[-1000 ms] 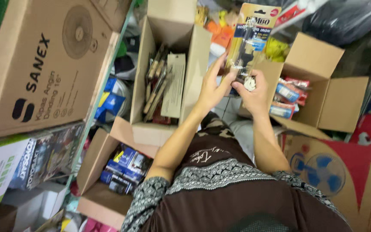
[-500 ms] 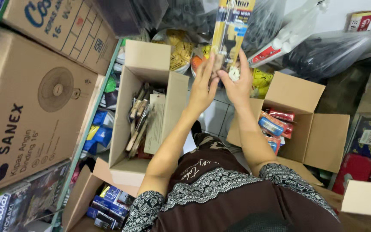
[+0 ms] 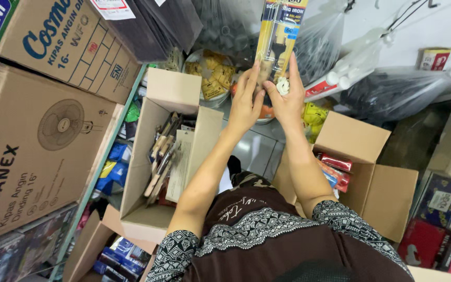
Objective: The person removes packaged tools from a cardboard box, wipes each one with a white cloth, and places them into other boxes in a storage area.
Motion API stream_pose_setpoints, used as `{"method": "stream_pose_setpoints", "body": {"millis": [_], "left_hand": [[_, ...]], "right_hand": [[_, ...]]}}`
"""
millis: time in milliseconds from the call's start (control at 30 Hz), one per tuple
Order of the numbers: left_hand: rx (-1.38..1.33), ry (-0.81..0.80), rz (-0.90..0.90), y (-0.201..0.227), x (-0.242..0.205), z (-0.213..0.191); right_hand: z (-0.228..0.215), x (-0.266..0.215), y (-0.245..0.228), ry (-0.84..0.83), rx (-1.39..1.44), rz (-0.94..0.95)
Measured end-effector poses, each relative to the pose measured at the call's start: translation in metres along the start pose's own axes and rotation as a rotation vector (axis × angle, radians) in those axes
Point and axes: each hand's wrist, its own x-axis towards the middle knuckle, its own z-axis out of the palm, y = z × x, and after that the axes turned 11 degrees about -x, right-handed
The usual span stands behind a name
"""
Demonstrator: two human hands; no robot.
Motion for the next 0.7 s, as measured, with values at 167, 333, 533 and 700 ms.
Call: {"method": "stream_pose_setpoints", "body": {"millis": [167,333,533,700], "left_hand": [[-0.027,0.03,-0.019,-0.01,0.009,0.004],[-0.036,0.044,-0.005,-0.016,0.011,0.005],[-0.014,0.048,-0.027,-0.028,0.014,0.007],[-0.004,0.047,-0.021,-0.046,0.026,0.011]], "right_hand": [[0.003,0.013,0.008,-0.029,0.005,0.04],[0.005,0.017,0.014,-0.017,-0.047,0.043],[0.012,0.018,0.029,0.008,-0.082,-0.031],[0.023,0.028,0.049,0.055,-0.245,-0.026]]}}
